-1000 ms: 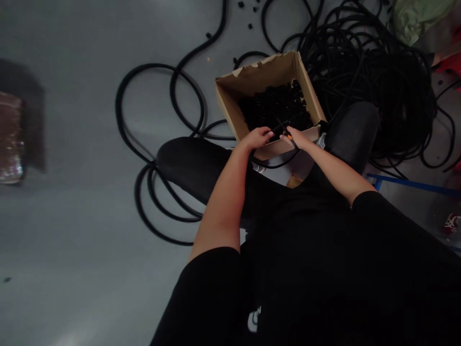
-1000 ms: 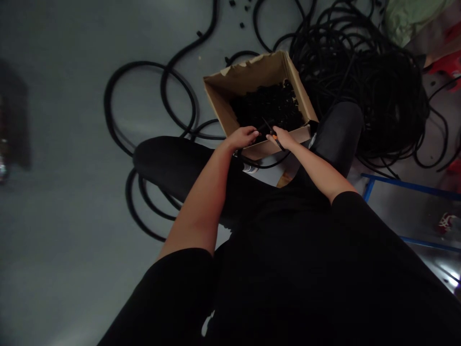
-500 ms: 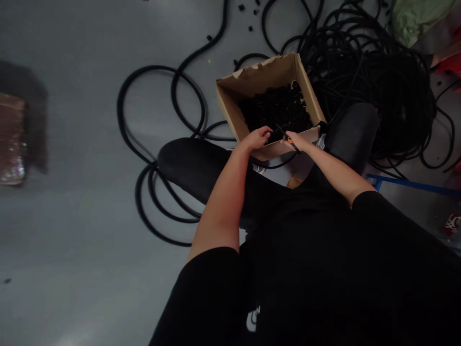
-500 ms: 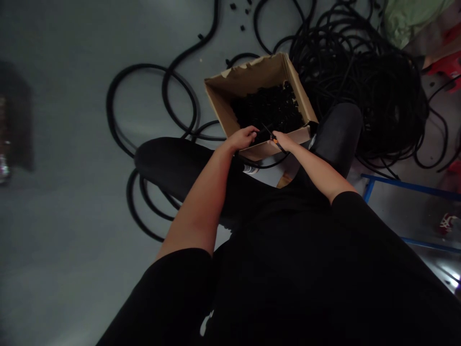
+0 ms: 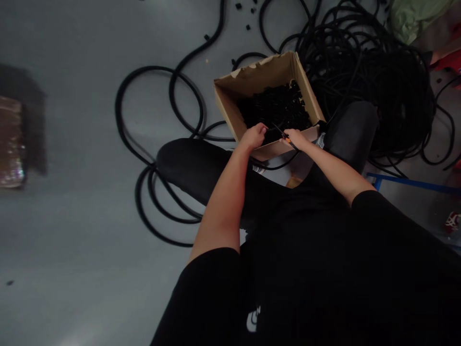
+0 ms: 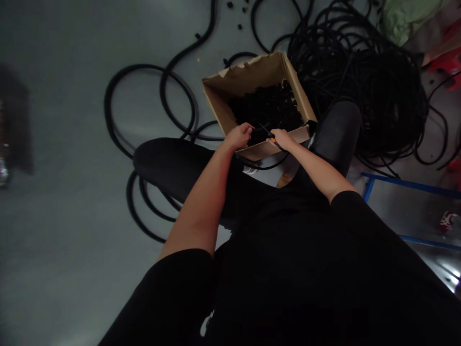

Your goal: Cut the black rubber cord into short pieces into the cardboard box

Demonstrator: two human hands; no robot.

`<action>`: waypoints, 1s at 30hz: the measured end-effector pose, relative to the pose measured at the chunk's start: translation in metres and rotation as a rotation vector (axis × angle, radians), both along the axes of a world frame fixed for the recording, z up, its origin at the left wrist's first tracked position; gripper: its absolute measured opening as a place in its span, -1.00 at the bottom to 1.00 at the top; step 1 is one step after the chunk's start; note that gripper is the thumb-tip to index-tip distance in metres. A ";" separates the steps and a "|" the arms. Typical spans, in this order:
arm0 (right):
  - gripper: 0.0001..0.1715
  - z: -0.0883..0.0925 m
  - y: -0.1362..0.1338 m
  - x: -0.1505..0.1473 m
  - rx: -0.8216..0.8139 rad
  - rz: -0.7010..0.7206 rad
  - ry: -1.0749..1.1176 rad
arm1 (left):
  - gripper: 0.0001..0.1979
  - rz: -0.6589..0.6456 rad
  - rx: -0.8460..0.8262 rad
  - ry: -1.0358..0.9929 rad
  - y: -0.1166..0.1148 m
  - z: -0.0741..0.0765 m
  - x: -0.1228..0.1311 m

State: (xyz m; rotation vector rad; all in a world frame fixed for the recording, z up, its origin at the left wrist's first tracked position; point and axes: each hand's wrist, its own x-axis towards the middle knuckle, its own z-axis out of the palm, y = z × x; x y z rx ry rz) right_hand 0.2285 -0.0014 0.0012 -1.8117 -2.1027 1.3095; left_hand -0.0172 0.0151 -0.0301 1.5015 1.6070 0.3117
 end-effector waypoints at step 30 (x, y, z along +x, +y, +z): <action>-0.77 -0.037 -0.006 -0.002 -0.151 0.001 0.312 | -0.84 0.058 -0.196 -0.240 -0.002 0.011 0.008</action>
